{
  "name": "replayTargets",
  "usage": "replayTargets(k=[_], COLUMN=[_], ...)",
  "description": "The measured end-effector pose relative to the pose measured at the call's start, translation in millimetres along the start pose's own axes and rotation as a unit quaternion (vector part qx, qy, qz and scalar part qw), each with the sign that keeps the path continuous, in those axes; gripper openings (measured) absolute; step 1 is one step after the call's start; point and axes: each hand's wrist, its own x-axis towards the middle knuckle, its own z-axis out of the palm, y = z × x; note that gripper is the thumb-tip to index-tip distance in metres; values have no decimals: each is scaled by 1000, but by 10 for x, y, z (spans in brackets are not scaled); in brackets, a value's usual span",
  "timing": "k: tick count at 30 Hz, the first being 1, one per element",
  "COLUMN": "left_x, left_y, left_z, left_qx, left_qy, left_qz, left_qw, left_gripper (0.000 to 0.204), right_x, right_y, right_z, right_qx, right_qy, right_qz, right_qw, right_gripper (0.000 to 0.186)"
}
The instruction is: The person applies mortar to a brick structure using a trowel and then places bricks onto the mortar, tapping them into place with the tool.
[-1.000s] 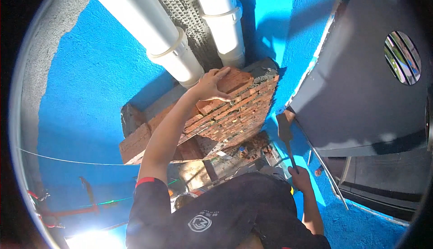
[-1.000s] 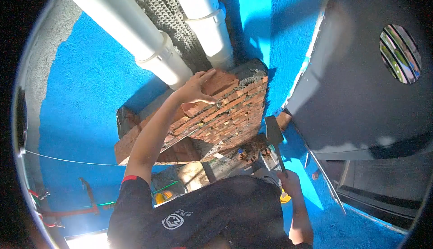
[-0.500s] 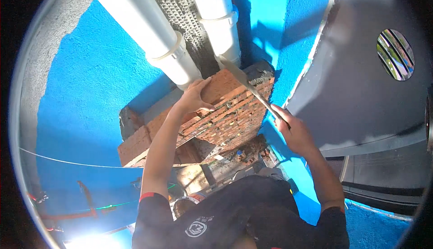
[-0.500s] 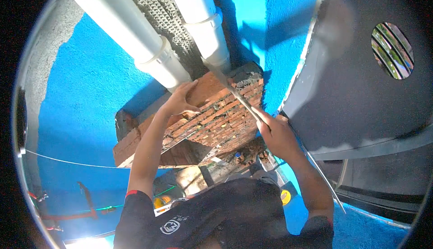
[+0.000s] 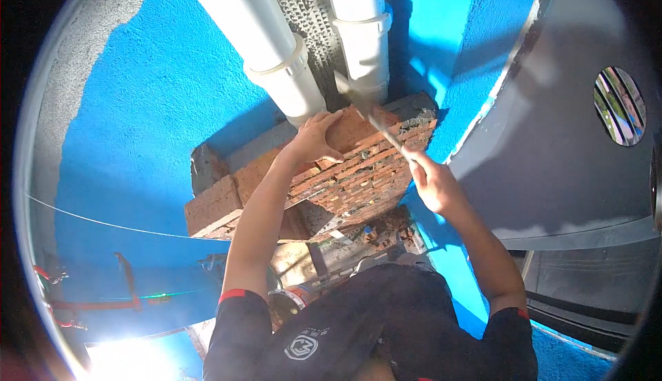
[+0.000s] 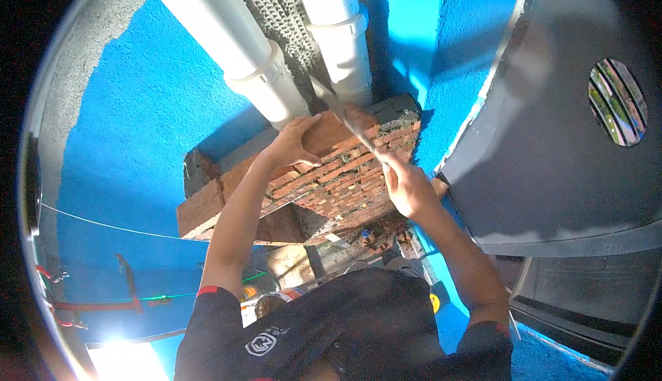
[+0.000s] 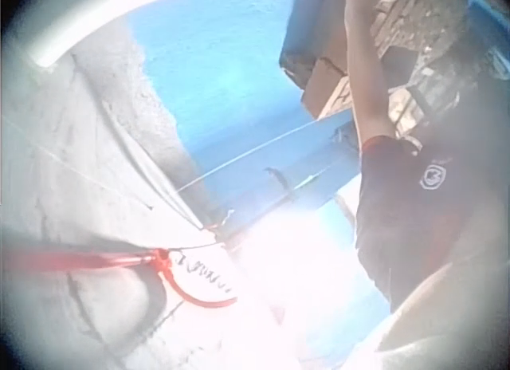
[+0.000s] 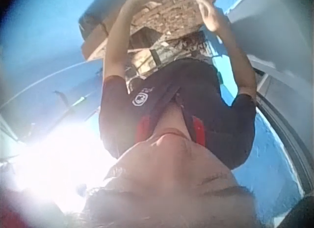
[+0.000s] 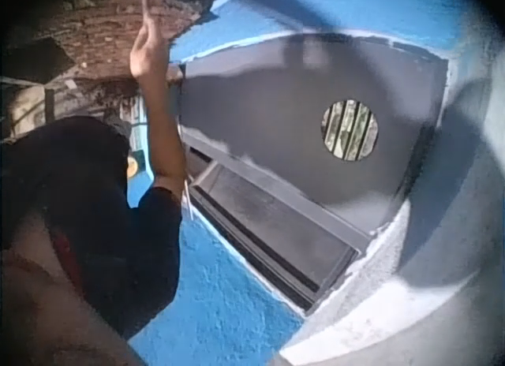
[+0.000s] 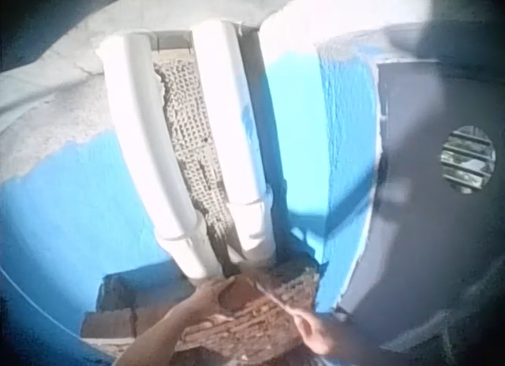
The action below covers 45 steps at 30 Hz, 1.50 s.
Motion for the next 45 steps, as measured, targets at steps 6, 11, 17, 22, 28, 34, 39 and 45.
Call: replayTargets(k=[6,11,17,22,28,34,39,45], left_x=[8,4,5,38,-33,-251,-409,-339], left_y=[61,-18,-16,23,60,-61,-117,-160], left_z=[-31,5,30,-5,-47,-192,-88,-26], left_qx=[28,29,39,20,20,-127,-95,-59], left_qy=[-9,-8,-5,-8,-13,71,74,96], left_qz=[-11,-5,1,-9,-24,-35,-52,-19], left_qw=[999,1000,999,1000,999,989,991,993], left_gripper=[112,112,113,113,105,77,73,72], right_x=[100,115,81,64,83,73,47,29], right_y=[16,-41,139,150,84,57,-294,102], right_z=[-125,-140,-124,11,-1,-73,-116,70], right_qx=[9,44,-25,-10,-29,-38,21,4], right_qy=[-71,-3,-48,4,-29,-49,-18,-14], right_qz=[93,33,34,-8,2,48,50,6], right_qw=[993,999,998,1000,999,997,998,1000], right_gripper=[28,29,28,29,28,30,31,30])
